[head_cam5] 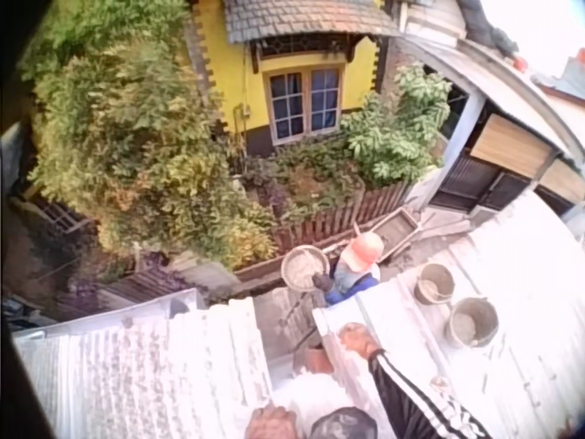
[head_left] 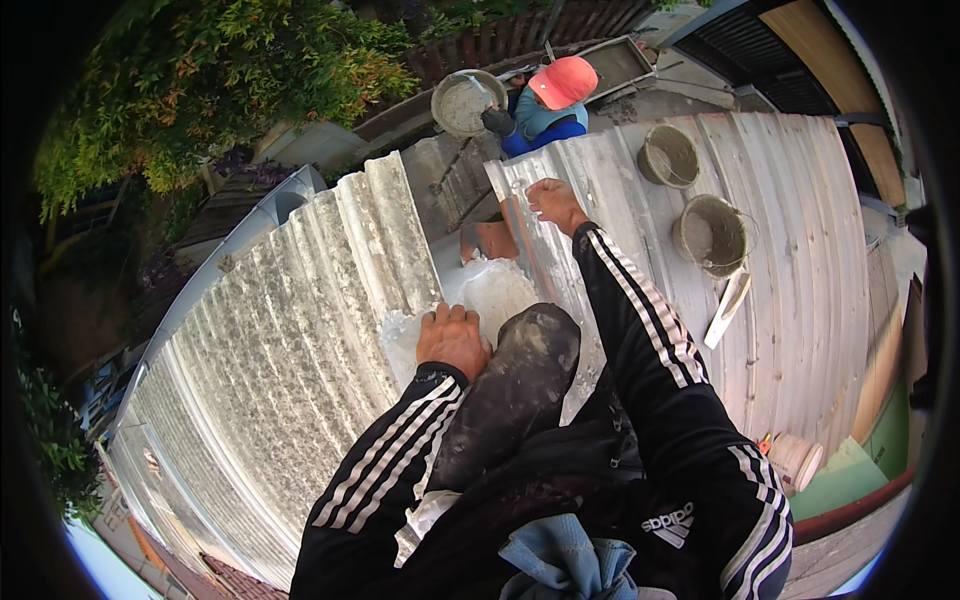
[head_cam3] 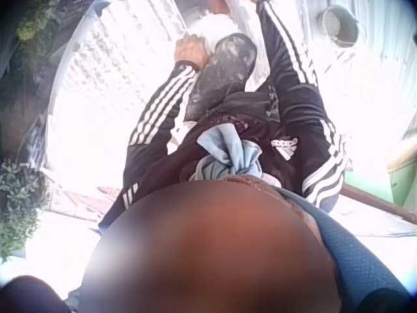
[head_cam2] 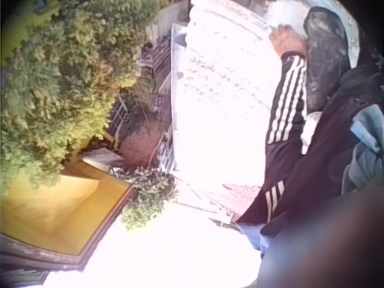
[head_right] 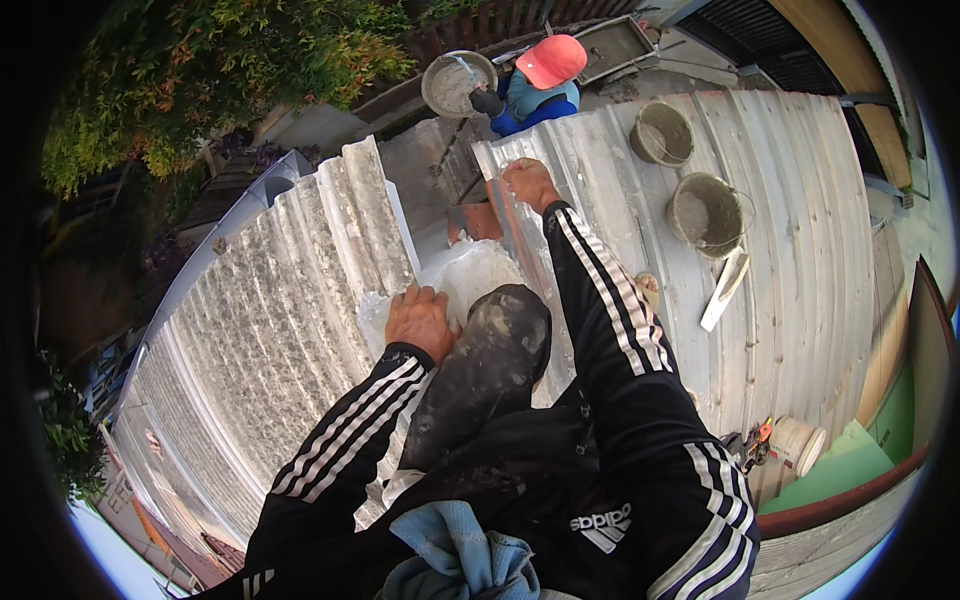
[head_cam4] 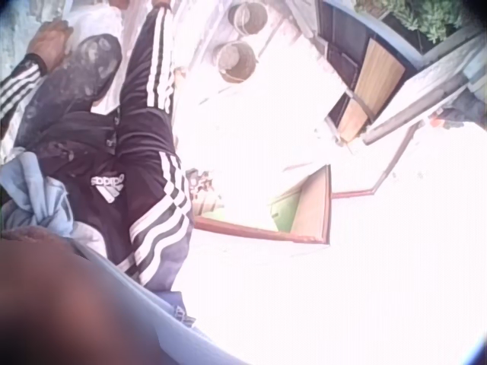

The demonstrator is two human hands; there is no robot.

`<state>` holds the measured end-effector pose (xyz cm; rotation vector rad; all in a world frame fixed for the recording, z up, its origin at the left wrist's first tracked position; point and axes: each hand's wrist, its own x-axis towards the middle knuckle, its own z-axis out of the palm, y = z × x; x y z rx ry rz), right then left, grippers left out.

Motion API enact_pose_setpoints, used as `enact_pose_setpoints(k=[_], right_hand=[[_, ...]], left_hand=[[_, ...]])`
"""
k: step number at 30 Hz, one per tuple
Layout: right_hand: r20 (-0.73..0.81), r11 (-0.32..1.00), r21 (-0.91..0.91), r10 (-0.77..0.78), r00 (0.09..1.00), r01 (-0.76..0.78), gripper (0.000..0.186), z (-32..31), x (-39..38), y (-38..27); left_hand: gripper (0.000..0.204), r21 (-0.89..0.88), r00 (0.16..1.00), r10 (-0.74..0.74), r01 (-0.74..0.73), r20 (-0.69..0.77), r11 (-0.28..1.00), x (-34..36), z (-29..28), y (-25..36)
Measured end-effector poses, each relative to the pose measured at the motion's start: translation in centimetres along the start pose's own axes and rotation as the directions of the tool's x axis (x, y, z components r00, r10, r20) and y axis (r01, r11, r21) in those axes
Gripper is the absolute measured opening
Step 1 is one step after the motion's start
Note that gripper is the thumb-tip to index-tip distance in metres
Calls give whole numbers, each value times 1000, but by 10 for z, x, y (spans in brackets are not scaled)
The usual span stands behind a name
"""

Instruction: The person scoops wet cement from a bucket with a trowel and spreads it along the edge of a corrugated roof. They then walk along the roof ridge carrying two buckets and place them down near other tools.

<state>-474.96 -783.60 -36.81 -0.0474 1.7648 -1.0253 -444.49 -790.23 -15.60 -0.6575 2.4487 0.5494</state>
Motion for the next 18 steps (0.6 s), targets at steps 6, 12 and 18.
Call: enact_pose_setpoints(k=[6, 12, 18], right_hand=[[-143, 994, 22, -105, 984, 109, 18, 12, 21, -16], [-224, 982, -74, -187, 956, 175, 31, 15, 62, -47], [-217, 937, -191, -333, 918, 294, 37, 31, 90, -98]], left_hand=[[35, 2, 999, 17, -17, -27, 1000, 0, 2, 0], [33, 1, 996, 43, -43, -83, 999, -1, 3, -2], [35, 0, 999, 33, -33, -41, 999, 0, 5, -4]])
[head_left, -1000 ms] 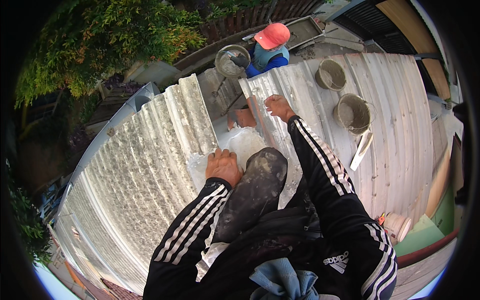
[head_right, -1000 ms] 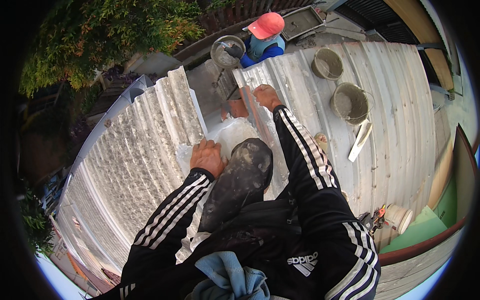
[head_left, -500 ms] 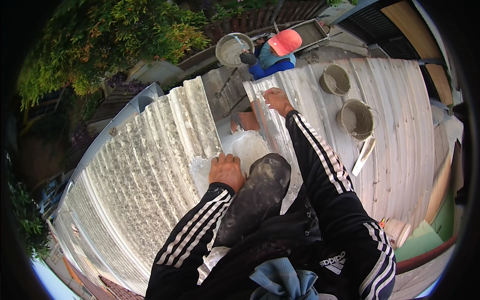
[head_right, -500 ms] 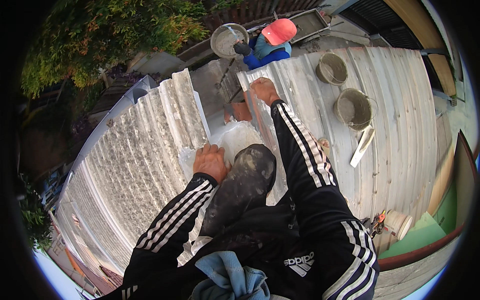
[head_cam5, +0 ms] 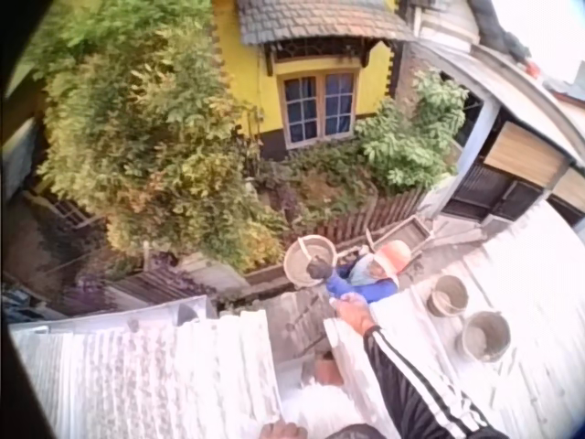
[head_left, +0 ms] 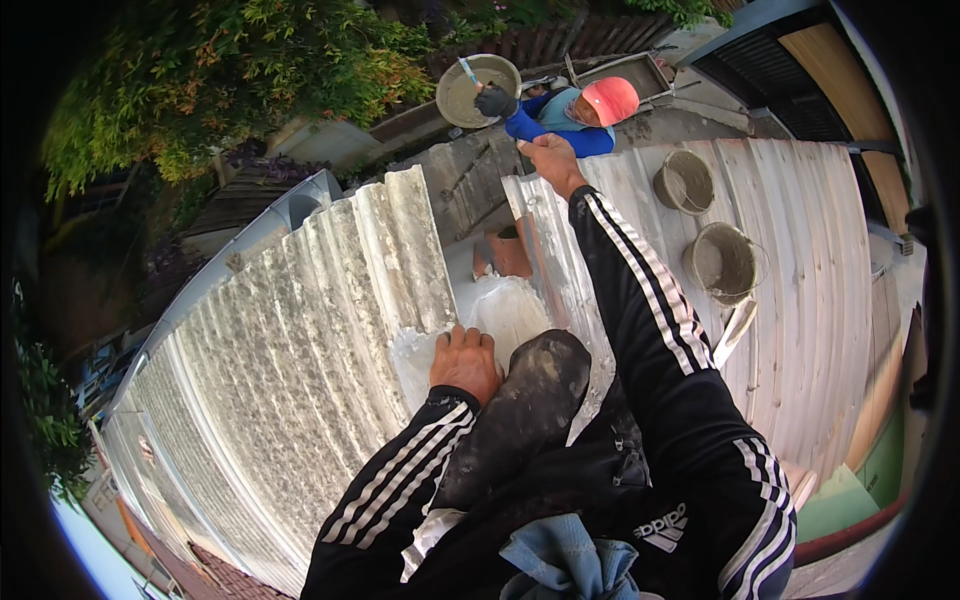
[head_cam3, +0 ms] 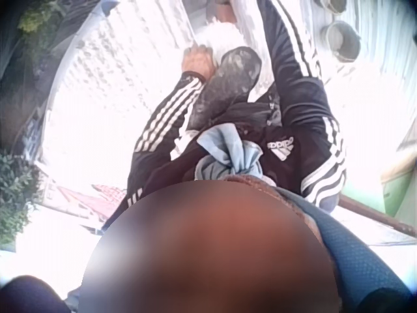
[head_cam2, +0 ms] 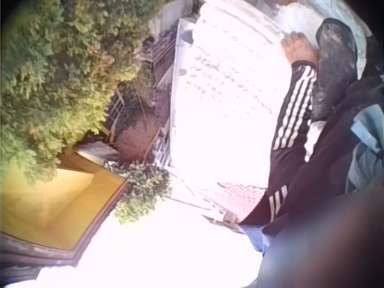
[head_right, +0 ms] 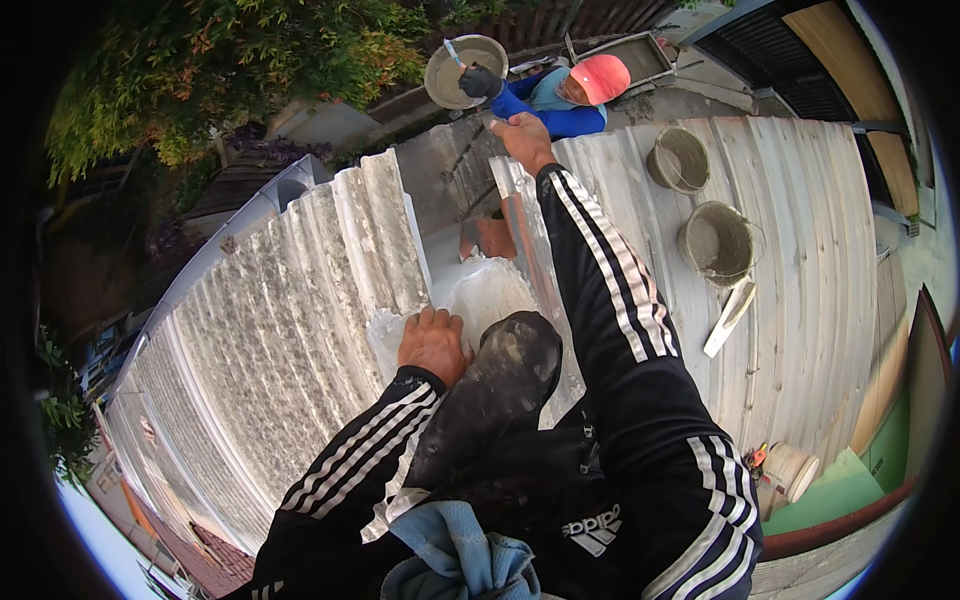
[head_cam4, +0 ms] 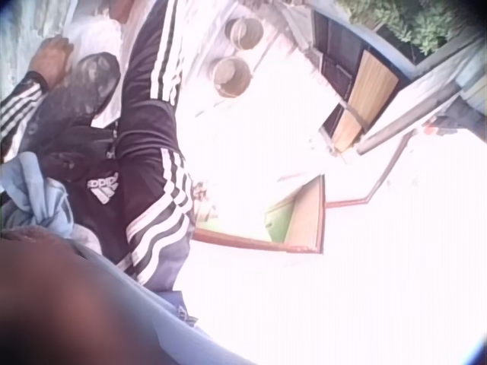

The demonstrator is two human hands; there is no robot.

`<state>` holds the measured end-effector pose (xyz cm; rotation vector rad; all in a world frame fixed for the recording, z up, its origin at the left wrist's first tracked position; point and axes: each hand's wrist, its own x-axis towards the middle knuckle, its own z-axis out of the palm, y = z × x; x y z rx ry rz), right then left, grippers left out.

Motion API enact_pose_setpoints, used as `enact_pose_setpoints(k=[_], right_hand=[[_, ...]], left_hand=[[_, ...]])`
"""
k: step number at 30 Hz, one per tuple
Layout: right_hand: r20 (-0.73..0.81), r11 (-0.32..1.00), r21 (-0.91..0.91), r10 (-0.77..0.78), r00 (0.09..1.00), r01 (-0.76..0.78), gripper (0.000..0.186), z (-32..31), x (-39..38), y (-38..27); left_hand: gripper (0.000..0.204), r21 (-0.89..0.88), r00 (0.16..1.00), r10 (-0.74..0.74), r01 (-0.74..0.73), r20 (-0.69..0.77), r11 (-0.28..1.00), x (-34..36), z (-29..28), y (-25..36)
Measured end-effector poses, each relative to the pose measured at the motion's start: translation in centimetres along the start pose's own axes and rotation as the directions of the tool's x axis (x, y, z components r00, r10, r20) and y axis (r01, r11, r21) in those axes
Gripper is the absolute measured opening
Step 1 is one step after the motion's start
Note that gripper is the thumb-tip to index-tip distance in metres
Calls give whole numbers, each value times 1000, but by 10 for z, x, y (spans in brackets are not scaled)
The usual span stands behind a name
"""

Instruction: The person scoops wet cement from a bucket with a trowel and spreads it along the edge of a corrugated roof. They then walk along the roof ridge carrying two buckets and place them down near other tools.

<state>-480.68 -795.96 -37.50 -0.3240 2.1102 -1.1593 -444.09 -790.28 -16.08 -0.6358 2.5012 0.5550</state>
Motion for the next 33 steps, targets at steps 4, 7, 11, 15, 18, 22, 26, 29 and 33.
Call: enact_pose_setpoints(k=[4, 7, 11, 15, 18, 22, 26, 29, 33], right_hand=[[-35, 987, -145, -80, 996, 74, 64, 5, 12, -44], [-45, 963, -216, -175, 984, 161, 79, 11, 22, -73], [-32, 912, -329, -271, 962, 246, 83, 18, 48, -97], [19, 858, -426, -310, 950, 288, 93, 21, 73, -96], [82, 854, -434, -279, 957, 286, 96, 20, 85, -84], [161, 743, -572, -314, 936, 348, 88, 18, 92, -65], [342, 706, -634, -109, 933, 315, 73, 1, 93, -49], [392, 780, -561, -43, 919, 276, 72, -14, 72, -31], [219, 928, -367, 23, 975, 60, 55, -34, 4, -12]], left_hand=[[37, 3, 1000, 3, -3, 2, 1000, 0, 1, -1], [39, 0, 1000, 6, -6, -2, 1000, 0, 1, -2], [40, -6, 1000, 4, -4, 1, 1000, 0, 1, -3], [39, -26, 1000, -1, 1, 22, 1000, -1, 1, -3], [41, -34, 1000, 5, -4, 27, 999, -2, -2, -3], [44, -29, 1000, 24, -24, 2, 999, -1, -9, -1], [41, -23, 1000, 24, -24, -6, 999, 0, -13, 2], [45, 11, 1000, 22, -22, 16, 1000, 0, -8, 2], [30, 53, 1000, 19, -20, 4, 998, 1, 3, 1]])
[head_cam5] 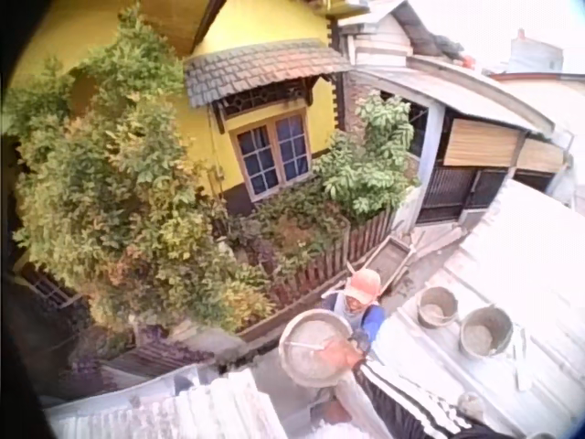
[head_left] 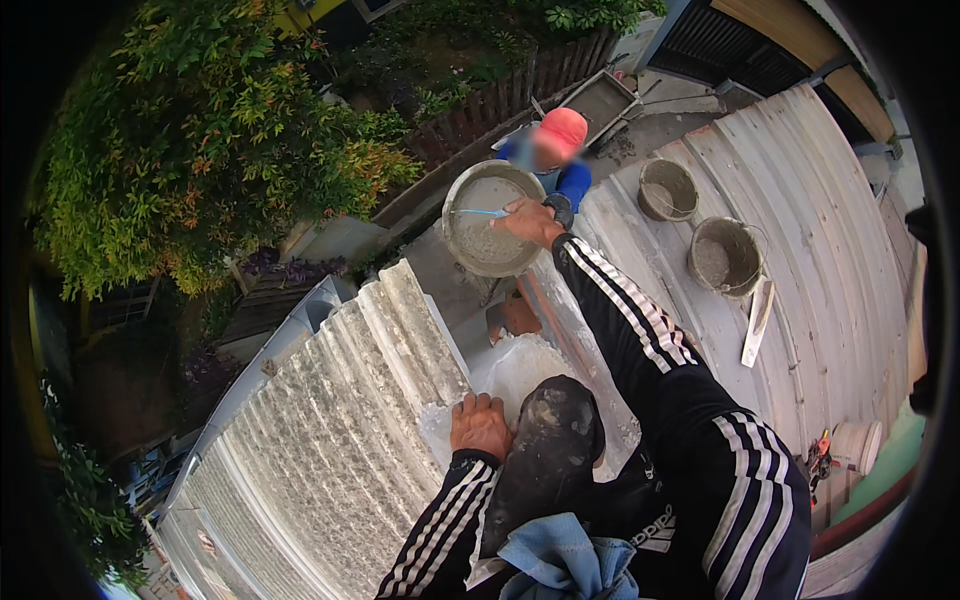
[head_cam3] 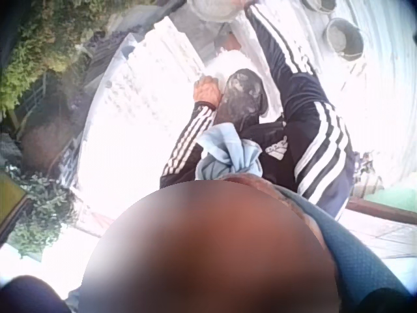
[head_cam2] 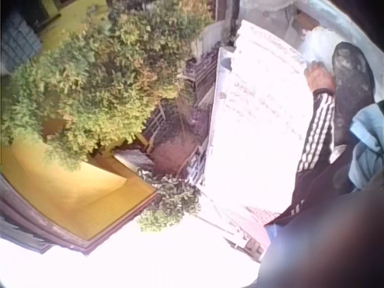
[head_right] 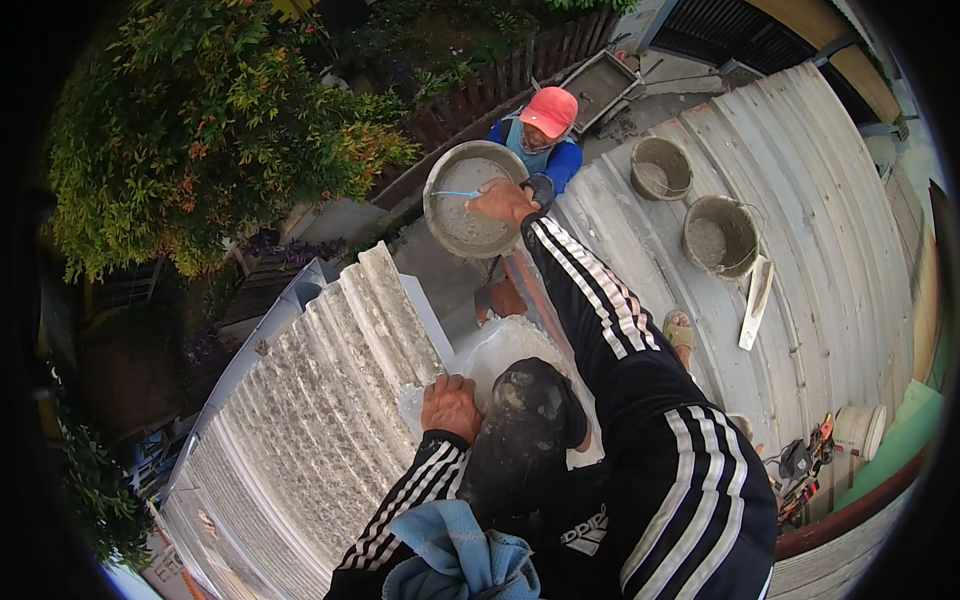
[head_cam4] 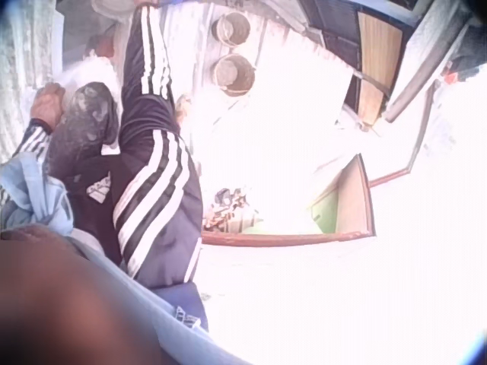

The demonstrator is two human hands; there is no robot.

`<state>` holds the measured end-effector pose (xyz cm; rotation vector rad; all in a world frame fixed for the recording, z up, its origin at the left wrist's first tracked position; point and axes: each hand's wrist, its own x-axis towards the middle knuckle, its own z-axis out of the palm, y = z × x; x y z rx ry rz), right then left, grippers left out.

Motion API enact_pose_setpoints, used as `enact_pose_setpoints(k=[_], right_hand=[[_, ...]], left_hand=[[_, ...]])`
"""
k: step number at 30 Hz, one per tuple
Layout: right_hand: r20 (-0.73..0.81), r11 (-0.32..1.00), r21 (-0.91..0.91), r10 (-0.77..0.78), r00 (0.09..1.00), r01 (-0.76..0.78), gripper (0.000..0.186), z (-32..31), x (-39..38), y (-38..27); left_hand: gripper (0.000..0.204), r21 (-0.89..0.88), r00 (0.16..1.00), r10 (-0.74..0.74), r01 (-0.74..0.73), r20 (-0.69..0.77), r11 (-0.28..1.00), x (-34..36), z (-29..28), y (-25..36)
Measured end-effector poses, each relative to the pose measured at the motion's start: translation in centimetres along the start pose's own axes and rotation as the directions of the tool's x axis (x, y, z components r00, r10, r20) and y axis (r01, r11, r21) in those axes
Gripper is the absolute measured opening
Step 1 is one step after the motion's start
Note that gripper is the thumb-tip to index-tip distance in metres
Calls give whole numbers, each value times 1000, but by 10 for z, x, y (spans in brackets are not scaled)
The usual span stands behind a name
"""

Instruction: The person scoops wet cement from a bucket with a trowel and spreads it along the edge of a corrugated roof. They then walk along the roof ridge carrying two buckets and place them down near other tools.

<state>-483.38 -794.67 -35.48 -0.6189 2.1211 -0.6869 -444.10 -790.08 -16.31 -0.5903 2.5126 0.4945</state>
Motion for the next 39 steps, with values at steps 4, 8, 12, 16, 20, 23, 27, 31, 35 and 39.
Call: enact_pose_setpoints(k=[4, 8, 12, 16, 20, 23, 27, 31, 35, 39], right_hand=[[-184, 940, 329, 157, 970, -89, 59, -11, -97, -7], [-248, 857, 513, 90, 965, 51, 51, -70, -203, -22], [-360, 681, 707, 114, 926, 191, 44, -130, -335, -10], [-503, 591, 752, 231, 833, 290, 43, -166, -473, 21], [-606, 462, 786, 445, 659, 411, 44, -159, -595, 49], [-671, 418, 736, 552, 495, 532, 41, -143, -661, 69], [-699, 351, 604, 665, 263, 716, 35, -127, -752, 87], [-715, 293, 437, 687, 131, 850, 29, -113, -853, 87], [-727, 386, 126, 662, -179, 914, 26, -76, -953, 60], [-683, 523, -162, 552, -478, 837, 24, -34, -1042, 24]], left_hand=[[23, 54, 997, 28, -24, -76, 998, 0, 12, 1], [21, 66, 997, 28, -23, -77, 998, 4, 20, 0], [25, 75, 986, 140, -133, -92, 988, 4, 33, -11], [40, 60, 990, 103, -98, -97, 993, 9, 44, -17], [42, 70, 999, 41, -41, 3, 997, 8, 39, -9], [44, 53, 1000, 7, -8, 18, 999, 4, 33, -1], [46, -32, 992, 121, -120, 31, 992, -13, 24, 10], [46, 68, 976, 214, -211, -45, 975, -34, 19, 21], [47, -68, 910, 415, -415, -20, 907, -29, 13, 79], [50, -322, 800, 600, -564, 16, 760, -15, -3, 196]])
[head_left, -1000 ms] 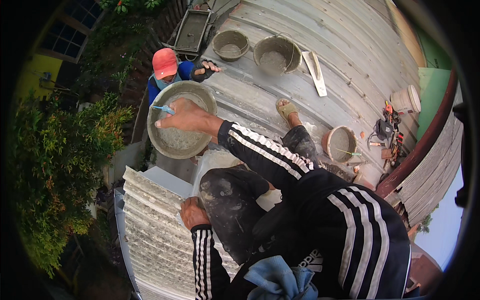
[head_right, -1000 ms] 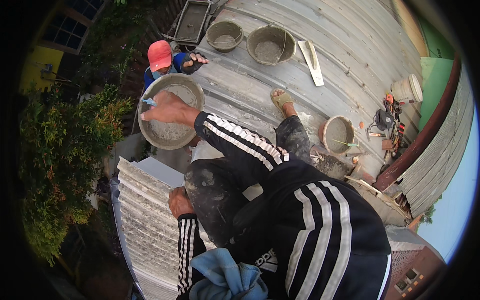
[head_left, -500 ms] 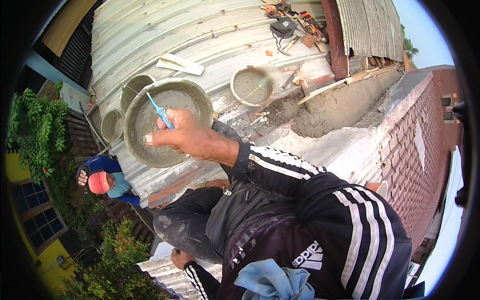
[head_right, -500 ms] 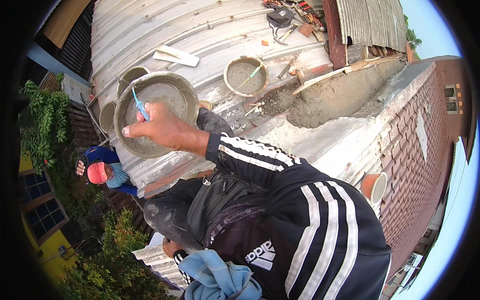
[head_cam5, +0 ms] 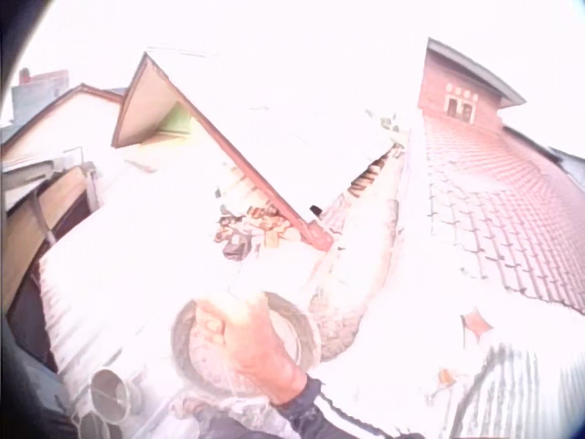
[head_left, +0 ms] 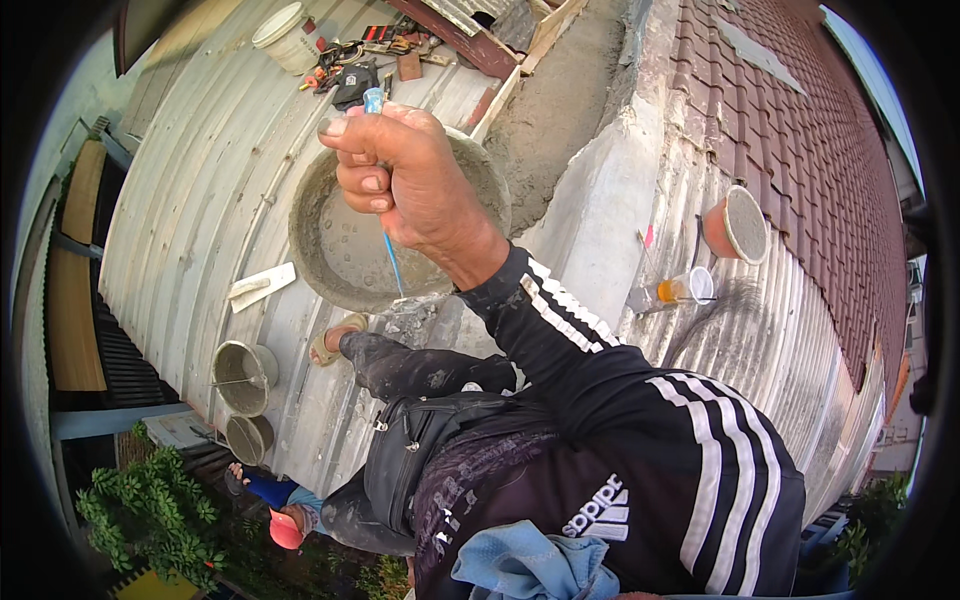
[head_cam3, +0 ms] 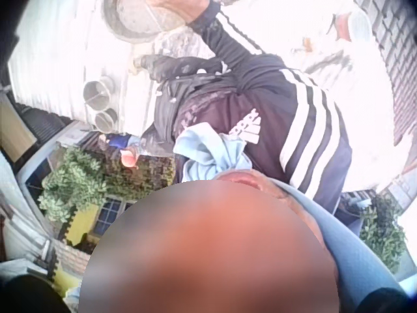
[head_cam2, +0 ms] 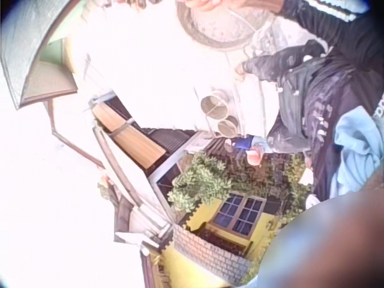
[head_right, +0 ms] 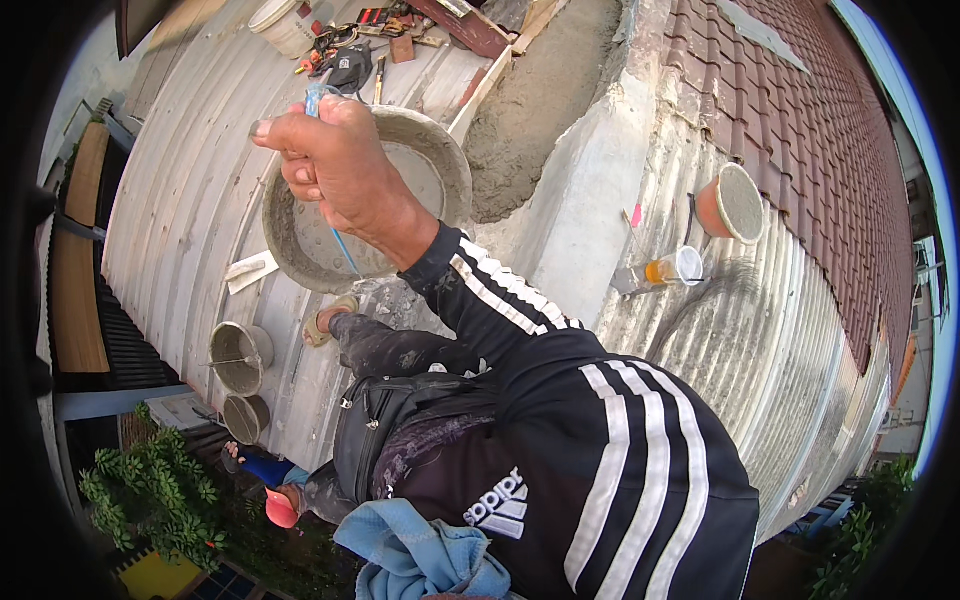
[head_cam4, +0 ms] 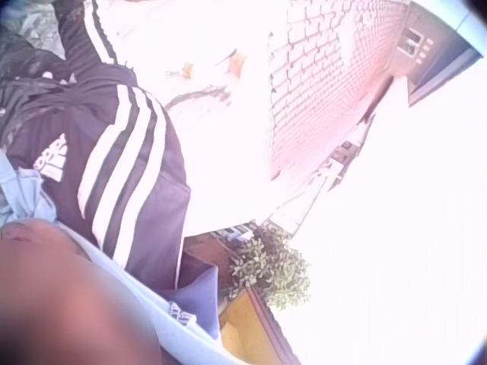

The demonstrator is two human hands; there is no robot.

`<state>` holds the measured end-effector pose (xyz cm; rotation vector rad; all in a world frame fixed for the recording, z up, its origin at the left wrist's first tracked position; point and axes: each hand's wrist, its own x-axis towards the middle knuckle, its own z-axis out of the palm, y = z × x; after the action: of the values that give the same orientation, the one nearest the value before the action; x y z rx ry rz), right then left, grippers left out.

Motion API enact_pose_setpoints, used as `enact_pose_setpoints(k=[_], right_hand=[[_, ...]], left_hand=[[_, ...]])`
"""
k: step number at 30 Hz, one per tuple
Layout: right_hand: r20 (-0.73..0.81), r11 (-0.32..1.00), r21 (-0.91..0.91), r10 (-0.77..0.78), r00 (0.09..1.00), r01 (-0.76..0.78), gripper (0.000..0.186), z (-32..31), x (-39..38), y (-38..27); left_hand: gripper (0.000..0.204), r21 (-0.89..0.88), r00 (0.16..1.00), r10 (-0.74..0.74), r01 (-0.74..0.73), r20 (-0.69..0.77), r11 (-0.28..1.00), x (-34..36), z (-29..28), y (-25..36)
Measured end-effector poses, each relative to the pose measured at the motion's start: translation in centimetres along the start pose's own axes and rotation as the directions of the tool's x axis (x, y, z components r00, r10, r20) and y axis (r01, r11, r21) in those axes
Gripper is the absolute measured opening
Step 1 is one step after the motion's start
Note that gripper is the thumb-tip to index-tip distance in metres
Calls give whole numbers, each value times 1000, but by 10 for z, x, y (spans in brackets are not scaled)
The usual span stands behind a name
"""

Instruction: The person scoops wet cement from a bucket with a trowel and spreads it along the edge of a corrugated roof. They then walk along the roof ridge carrying two buckets and place them down near other tools.

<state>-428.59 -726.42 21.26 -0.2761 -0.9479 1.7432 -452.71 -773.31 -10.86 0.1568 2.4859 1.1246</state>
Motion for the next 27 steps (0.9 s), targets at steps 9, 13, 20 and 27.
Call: enact_pose_setpoints(k=[9, 13, 20, 27], right_hand=[[-272, 887, -180, -460, 845, 425, 26, -95, -31, -158], [-367, 840, -298, -539, 758, 453, 28, -145, -54, -192], [-465, 838, -311, -546, 697, 448, 25, -225, -103, -228], [-443, 908, -180, -418, 793, 378, 26, -263, -133, -245]], left_hand=[[58, -405, 965, 110, -5, 237, 915, 95, 31, 160], [63, -414, 954, 9, 122, 301, 902, 76, 27, 131], [72, -321, 914, -286, 374, 289, 870, 40, -76, 46], [58, -279, 993, -117, 112, -2, 954, 149, -218, 99]])
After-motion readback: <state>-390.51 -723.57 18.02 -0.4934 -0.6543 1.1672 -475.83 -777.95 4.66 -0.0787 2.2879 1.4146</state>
